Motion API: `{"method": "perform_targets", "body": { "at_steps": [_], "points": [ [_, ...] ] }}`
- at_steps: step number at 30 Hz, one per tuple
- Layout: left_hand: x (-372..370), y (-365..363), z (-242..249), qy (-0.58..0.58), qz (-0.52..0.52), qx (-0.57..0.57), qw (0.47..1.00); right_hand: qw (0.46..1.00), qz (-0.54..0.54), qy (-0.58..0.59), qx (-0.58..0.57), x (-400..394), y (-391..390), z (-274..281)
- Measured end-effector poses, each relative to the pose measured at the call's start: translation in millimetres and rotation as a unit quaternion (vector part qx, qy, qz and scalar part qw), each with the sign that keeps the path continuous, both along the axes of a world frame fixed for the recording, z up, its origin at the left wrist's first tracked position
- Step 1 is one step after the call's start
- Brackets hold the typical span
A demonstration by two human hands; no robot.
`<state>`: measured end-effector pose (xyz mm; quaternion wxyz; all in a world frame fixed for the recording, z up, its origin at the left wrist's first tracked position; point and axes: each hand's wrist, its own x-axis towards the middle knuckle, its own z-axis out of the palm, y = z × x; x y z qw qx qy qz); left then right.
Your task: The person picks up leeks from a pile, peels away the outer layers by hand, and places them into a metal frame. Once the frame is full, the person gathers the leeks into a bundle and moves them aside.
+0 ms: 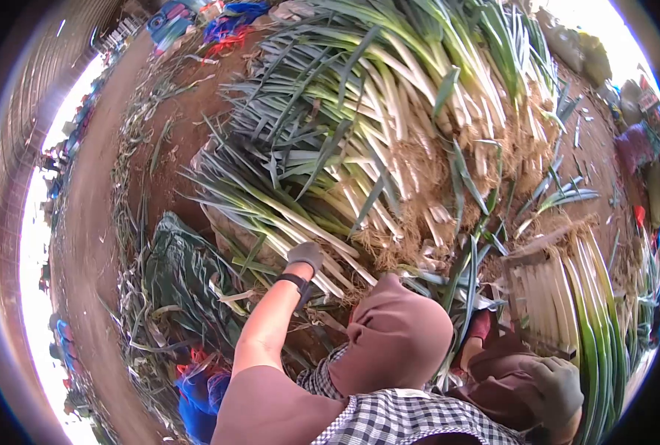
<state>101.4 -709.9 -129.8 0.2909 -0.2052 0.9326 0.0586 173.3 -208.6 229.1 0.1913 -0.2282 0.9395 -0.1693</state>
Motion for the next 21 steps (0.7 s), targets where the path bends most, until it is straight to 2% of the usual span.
{"method": "perform_targets", "body": {
  "at_steps": [2, 3, 6, 9, 12, 13, 16, 18, 21],
  "points": [
    [-7.0, -0.3, -7.7, -0.01, -0.018, -0.015, 1.0, 0.998, -0.036, 0.053, -0.005, -10.2, -21.6, -26.5],
    [-10.3, -0.6, -10.6, -0.016, -0.028, -0.022, 0.999, 0.999, -0.045, 0.018, -0.012, -18.2, -26.9, -36.9],
    [-19.9, -5.9, -27.5, 0.128, -0.074, -0.072, 0.986, 0.999, 0.02, -0.022, 0.038, -38.1, -41.9, -54.7],
    [-32.8, -18.7, -79.4, 0.176, -0.23, -0.084, 0.954, 0.998, -0.007, -0.026, 0.047, -46.9, -47.6, -59.9],
    [-49.3, -14.8, -75.3, 0.025, -0.33, -0.093, 0.939, 0.996, -0.023, -0.028, 0.087, -51.7, -40.1, -70.3],
    [-62.9, -16.3, -59.7, -0.03, -0.362, -0.077, 0.929, 0.994, -0.025, -0.026, 0.103, -52.4, -37.4, -73.7],
    [-70.1, -45.5, -39.6, 0.054, -0.348, -0.041, 0.935, 0.993, -0.016, -0.037, 0.108, -51.7, -36.2, -77.5],
    [-73.1, -68.4, 4.0, 0.12, -0.239, 0.005, 0.964, 0.99, -0.027, -0.052, 0.124, -52.0, -35.6, -79.1],
    [-69.1, -113.6, 38.7, 0.218, -0.228, -0.056, 0.947, 0.989, -0.042, -0.046, 0.132, -53.1, -34.4, -81.6]
  ]
}}
